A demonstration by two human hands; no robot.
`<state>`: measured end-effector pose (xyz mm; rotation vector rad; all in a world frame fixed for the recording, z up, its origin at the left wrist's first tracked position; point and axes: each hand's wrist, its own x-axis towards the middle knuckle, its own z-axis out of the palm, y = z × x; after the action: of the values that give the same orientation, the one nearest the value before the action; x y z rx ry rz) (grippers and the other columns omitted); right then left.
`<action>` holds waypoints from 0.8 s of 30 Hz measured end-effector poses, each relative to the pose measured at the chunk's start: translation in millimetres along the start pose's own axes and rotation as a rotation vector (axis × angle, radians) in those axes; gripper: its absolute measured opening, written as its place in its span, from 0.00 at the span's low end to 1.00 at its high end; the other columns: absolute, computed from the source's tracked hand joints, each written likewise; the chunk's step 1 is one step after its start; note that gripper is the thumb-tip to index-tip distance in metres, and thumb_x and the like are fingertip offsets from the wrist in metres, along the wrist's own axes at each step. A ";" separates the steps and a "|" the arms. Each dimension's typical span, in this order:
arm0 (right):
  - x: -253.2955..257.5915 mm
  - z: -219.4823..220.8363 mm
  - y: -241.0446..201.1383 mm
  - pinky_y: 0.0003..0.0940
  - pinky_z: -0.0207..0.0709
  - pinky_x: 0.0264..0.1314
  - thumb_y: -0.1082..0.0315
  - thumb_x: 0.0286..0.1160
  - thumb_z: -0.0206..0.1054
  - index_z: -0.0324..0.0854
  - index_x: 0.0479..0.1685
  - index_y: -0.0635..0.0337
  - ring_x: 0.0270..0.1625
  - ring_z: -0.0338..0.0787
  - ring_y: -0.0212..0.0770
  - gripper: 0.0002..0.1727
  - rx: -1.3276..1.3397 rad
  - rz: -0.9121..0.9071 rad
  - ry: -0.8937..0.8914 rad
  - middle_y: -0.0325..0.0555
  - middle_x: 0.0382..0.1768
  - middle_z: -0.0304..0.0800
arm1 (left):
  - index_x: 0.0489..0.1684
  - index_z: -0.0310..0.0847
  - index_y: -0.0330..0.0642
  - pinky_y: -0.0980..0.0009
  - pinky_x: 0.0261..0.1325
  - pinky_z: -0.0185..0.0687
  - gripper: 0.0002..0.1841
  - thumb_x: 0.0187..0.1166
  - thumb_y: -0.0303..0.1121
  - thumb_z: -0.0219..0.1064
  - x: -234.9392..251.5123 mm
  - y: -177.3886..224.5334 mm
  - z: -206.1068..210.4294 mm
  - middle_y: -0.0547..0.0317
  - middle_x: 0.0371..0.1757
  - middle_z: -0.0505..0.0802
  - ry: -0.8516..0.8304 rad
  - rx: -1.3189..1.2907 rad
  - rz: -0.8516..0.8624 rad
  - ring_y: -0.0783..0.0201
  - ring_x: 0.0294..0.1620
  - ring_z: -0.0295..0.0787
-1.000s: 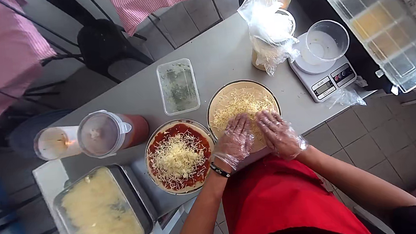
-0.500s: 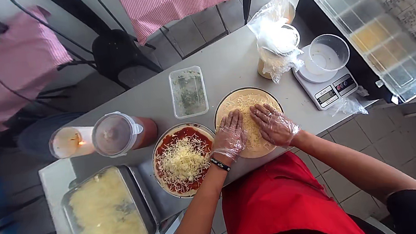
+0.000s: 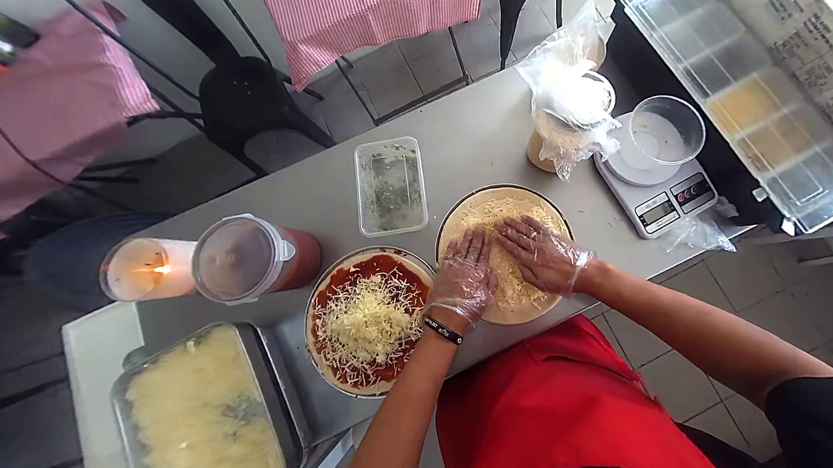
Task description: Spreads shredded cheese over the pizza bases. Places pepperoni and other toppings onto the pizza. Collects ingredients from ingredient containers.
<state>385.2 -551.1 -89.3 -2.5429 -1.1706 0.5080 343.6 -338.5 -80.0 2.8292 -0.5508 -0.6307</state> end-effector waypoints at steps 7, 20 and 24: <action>-25.4 20.8 -9.5 0.59 0.38 0.97 0.56 0.88 0.42 0.57 0.90 0.73 0.96 0.48 0.59 0.37 0.040 0.348 0.209 0.65 0.92 0.52 | 0.93 0.49 0.32 0.47 0.96 0.32 0.39 0.91 0.53 0.45 -6.7 7.3 -3.1 0.40 0.95 0.54 0.021 0.011 -0.170 0.46 0.97 0.42; 13.7 11.2 -10.5 0.54 0.34 0.97 0.61 0.86 0.46 0.51 0.93 0.70 0.97 0.43 0.54 0.37 -0.016 0.107 0.045 0.62 0.94 0.47 | 0.93 0.50 0.32 0.49 0.95 0.38 0.35 0.91 0.45 0.49 5.1 8.8 2.0 0.43 0.95 0.55 0.064 -0.091 -0.136 0.49 0.97 0.45; 33.7 13.0 -3.9 0.56 0.41 0.96 0.60 0.81 0.49 0.56 0.91 0.69 0.96 0.51 0.56 0.38 -0.058 -0.018 0.103 0.62 0.92 0.53 | 0.91 0.53 0.29 0.49 0.95 0.38 0.35 0.89 0.43 0.52 4.9 8.2 9.5 0.40 0.93 0.59 0.164 -0.122 -0.146 0.45 0.95 0.49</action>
<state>397.4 -521.2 -105.8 -2.5709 -1.1869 0.3398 341.0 -348.9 -88.1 2.7895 -0.2698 -0.4340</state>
